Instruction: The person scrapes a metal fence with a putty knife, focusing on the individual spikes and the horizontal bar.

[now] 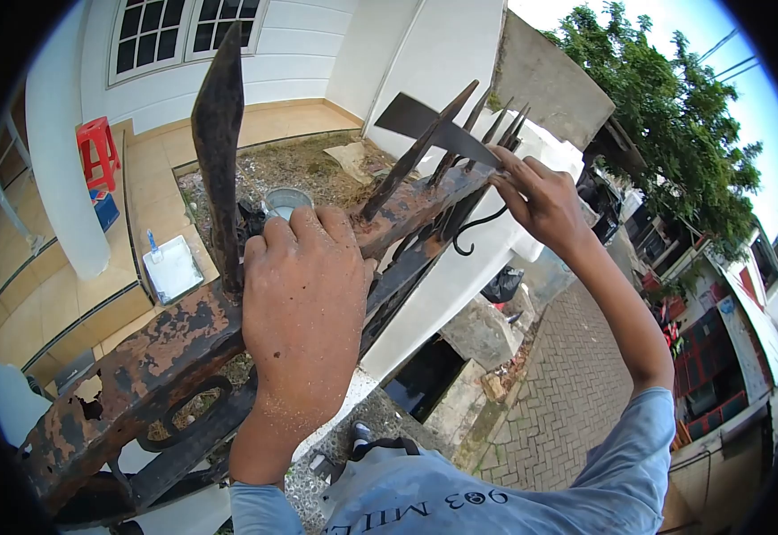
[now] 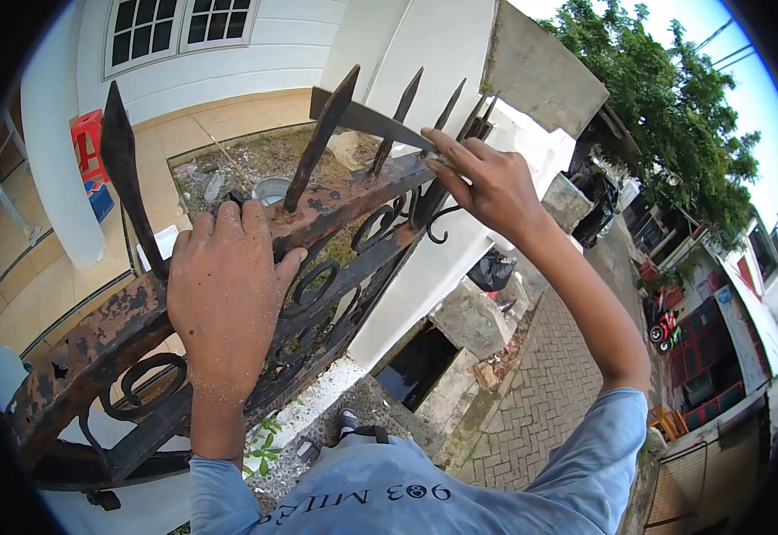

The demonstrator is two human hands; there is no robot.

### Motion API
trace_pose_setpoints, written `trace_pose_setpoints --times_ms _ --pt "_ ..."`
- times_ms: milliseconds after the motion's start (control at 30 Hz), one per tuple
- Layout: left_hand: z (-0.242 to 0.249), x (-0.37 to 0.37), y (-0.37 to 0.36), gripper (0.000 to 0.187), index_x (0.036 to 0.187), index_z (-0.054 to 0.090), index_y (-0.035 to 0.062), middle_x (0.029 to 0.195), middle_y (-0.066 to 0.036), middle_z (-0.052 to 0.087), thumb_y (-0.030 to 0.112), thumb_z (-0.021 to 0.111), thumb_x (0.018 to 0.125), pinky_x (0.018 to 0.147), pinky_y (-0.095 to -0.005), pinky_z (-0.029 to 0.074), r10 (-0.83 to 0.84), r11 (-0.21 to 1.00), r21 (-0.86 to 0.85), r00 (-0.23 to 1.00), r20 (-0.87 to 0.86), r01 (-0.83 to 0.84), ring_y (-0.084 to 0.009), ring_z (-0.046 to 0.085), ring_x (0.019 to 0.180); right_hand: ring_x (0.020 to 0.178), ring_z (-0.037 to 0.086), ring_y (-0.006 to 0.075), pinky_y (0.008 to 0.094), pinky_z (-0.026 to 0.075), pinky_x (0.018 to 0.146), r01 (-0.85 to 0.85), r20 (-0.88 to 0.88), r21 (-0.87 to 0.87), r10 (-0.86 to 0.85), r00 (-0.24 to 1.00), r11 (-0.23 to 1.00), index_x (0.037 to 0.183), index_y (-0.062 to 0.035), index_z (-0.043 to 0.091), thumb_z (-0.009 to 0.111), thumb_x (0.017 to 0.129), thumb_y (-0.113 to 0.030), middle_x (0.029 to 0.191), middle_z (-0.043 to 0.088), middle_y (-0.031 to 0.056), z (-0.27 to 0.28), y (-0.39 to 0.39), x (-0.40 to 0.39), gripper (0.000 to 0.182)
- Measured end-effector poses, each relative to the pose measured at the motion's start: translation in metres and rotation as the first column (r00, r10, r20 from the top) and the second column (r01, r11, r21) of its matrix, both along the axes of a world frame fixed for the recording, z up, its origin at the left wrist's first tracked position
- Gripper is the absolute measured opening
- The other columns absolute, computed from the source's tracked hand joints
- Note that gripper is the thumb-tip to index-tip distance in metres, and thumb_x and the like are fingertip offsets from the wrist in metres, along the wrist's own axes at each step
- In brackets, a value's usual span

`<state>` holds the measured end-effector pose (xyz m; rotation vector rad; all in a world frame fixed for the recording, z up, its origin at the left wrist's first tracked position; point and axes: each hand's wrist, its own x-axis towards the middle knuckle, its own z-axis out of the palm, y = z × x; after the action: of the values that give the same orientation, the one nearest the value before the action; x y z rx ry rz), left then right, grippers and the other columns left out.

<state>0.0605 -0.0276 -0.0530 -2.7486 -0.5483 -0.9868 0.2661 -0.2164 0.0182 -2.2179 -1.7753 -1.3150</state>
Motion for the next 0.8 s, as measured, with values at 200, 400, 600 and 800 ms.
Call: trace_pose_setpoints --times_ms 200,400,600,800 --pt "-0.001 0.000 0.000 0.043 0.096 0.060 0.0046 0.082 -0.005 0.058 0.041 0.069 0.074 0.073 -0.0292 0.044 -0.005 1.000 -0.006 1.000 0.009 0.005 -0.0177 0.057 0.081 0.046 0.053 0.0199 0.0323 0.042 0.042 -0.063 0.019 -0.011 0.063 0.998 0.998 0.124 -0.0181 0.055 0.064 0.083 -0.023 0.064 0.054 0.0049 0.000 0.001 0.014 0.042" --pt "0.000 0.001 0.000 0.042 0.094 0.059 0.0051 0.081 -0.005 0.056 0.040 0.069 0.073 0.073 -0.0298 0.044 -0.007 1.000 -0.015 1.000 0.017 0.007 -0.0176 0.057 0.081 0.048 0.053 0.0202 0.0314 0.043 0.044 -0.017 0.003 -0.061 0.018 1.000 0.998 0.121 -0.0145 0.056 0.065 0.082 -0.019 0.066 0.056 0.0066 -0.004 0.001 0.014 0.041" --pt "-0.001 0.002 0.000 0.042 0.093 0.059 0.0052 0.081 -0.005 0.056 0.040 0.070 0.073 0.073 -0.0303 0.044 -0.011 1.000 -0.023 1.000 0.025 0.012 -0.0181 0.056 0.082 0.049 0.054 0.0197 0.0319 0.043 0.045 -0.070 -0.016 -0.054 0.070 0.997 0.996 0.120 -0.0098 0.056 0.066 0.081 -0.014 0.067 0.058 0.0070 0.001 0.002 0.013 0.041" --pt "0.001 0.001 -0.001 0.042 0.093 0.058 0.0051 0.082 -0.006 0.056 0.040 0.070 0.073 0.075 -0.0308 0.044 -0.004 0.999 -0.033 1.000 0.010 0.004 -0.0187 0.056 0.082 0.047 0.052 0.0188 0.0320 0.042 0.043 -0.113 -0.009 -0.084 0.113 0.994 0.990 0.122 -0.0114 0.055 0.065 0.082 -0.017 0.064 0.055 0.0052 -0.009 0.002 0.022 0.042"
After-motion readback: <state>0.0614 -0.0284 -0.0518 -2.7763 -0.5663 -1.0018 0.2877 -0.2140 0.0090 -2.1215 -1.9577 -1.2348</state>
